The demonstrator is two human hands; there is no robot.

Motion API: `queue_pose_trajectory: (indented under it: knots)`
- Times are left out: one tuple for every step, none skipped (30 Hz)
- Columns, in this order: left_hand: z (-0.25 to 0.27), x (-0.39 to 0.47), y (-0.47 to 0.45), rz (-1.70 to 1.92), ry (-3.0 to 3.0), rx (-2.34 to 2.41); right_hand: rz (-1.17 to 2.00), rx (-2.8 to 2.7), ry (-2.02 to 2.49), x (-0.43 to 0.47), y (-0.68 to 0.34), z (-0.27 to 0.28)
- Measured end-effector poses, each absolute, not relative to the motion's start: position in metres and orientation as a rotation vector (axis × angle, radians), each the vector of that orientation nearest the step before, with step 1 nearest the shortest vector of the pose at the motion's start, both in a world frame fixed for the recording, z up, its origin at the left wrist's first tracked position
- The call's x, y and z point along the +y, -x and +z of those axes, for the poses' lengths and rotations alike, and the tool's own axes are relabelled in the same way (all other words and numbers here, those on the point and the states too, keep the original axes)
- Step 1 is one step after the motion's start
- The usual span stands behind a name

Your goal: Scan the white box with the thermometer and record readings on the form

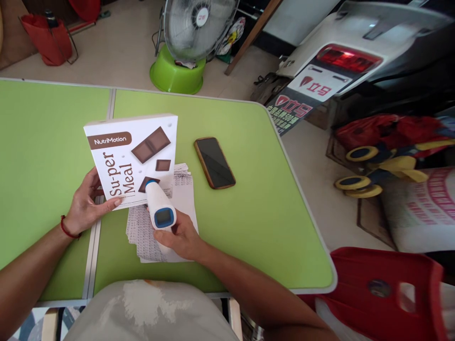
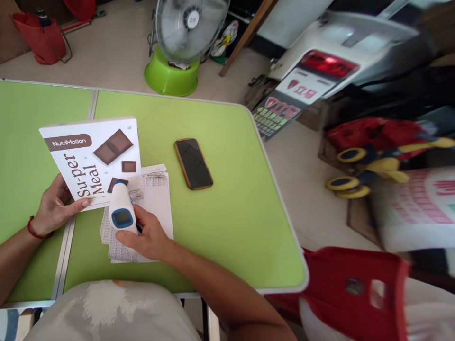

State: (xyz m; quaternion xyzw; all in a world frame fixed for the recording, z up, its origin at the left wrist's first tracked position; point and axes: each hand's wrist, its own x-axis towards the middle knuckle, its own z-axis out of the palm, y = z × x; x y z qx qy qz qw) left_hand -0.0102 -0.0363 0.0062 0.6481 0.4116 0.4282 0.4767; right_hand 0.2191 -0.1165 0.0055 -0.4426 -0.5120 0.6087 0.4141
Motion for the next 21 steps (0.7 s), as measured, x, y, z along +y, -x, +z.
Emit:
queue_pose_trajectory:
  knots:
    - [0.006, -0.037, 0.01, 1.048, -1.563, 1.005, 1.516, -1.295, 1.114, -0.116, -0.219, 0.006]
    - [0.006, -0.037, 0.01, 1.056, -1.547, 1.004, 1.501, -1.305, 1.115, -0.116, -0.219, 0.006]
    - [0.006, -0.037, 0.01, 1.067, -1.534, 1.002, 1.482, -1.314, 1.113, -0.115, -0.219, 0.006]
    - [0.005, -0.037, 0.01, 1.08, -1.526, 0.997, 1.461, -1.325, 1.109, -0.115, -0.22, 0.007]
    - [0.004, -0.037, 0.01, 1.094, -1.522, 0.989, 1.438, -1.341, 1.104, -0.114, -0.221, 0.007]
    - [0.004, -0.037, 0.01, 1.106, -1.523, 0.979, 1.411, -1.363, 1.103, -0.113, -0.222, 0.008]
    - [0.003, -0.036, 0.011, 1.12, -1.529, 0.97, 1.378, -1.392, 1.106, -0.112, -0.223, 0.009]
    - [0.003, -0.035, 0.012, 1.136, -1.54, 0.963, 1.336, -1.426, 1.117, -0.111, -0.225, 0.01]
    - [0.003, -0.034, 0.012, 1.154, -1.556, 0.964, 1.286, -1.462, 1.137, -0.11, -0.228, 0.011]
    - [0.004, -0.033, 0.013, 1.172, -1.575, 0.975, 1.228, -1.496, 1.167, -0.109, -0.231, 0.012]
    - [0.004, -0.031, 0.013, 1.192, -1.597, 0.993, 1.161, -1.525, 1.207, -0.107, -0.234, 0.012]
    - [0.005, -0.03, 0.014, 1.22, -1.624, 1.015, 1.088, -1.549, 1.257, -0.105, -0.238, 0.011]
    - [0.006, -0.028, 0.015, 1.253, -1.651, 1.04, 1.016, -1.568, 1.314, -0.102, -0.242, 0.01]
    - [0.006, -0.026, 0.015, 1.288, -1.678, 1.067, 0.947, -1.584, 1.376, -0.1, -0.247, 0.008]
    - [0.007, -0.025, 0.016, 1.323, -1.701, 1.094, 0.885, -1.596, 1.438, -0.097, -0.252, 0.005]
    - [0.008, -0.024, 0.017, 1.351, -1.721, 1.116, 0.828, -1.615, 1.5, -0.094, -0.258, 0.001]
    - [0.009, -0.023, 0.017, 1.367, -1.736, 1.135, 0.766, -1.643, 1.555, -0.091, -0.263, -0.003]
    - [0.009, -0.022, 0.018, 1.373, -1.75, 1.15, 0.677, -1.674, 1.621, -0.088, -0.268, -0.007]
    - [0.01, -0.02, 0.018, 1.382, -1.767, 1.157, 0.574, -1.719, 1.686, -0.086, -0.273, -0.012]
    - [0.011, -0.02, 0.019, 1.393, -1.784, 1.156, 0.485, -1.765, 1.754, -0.084, -0.277, -0.016]
    - [0.011, -0.019, 0.019, 1.403, -1.799, 1.15, 0.404, -1.802, 1.807, -0.083, -0.281, -0.02]
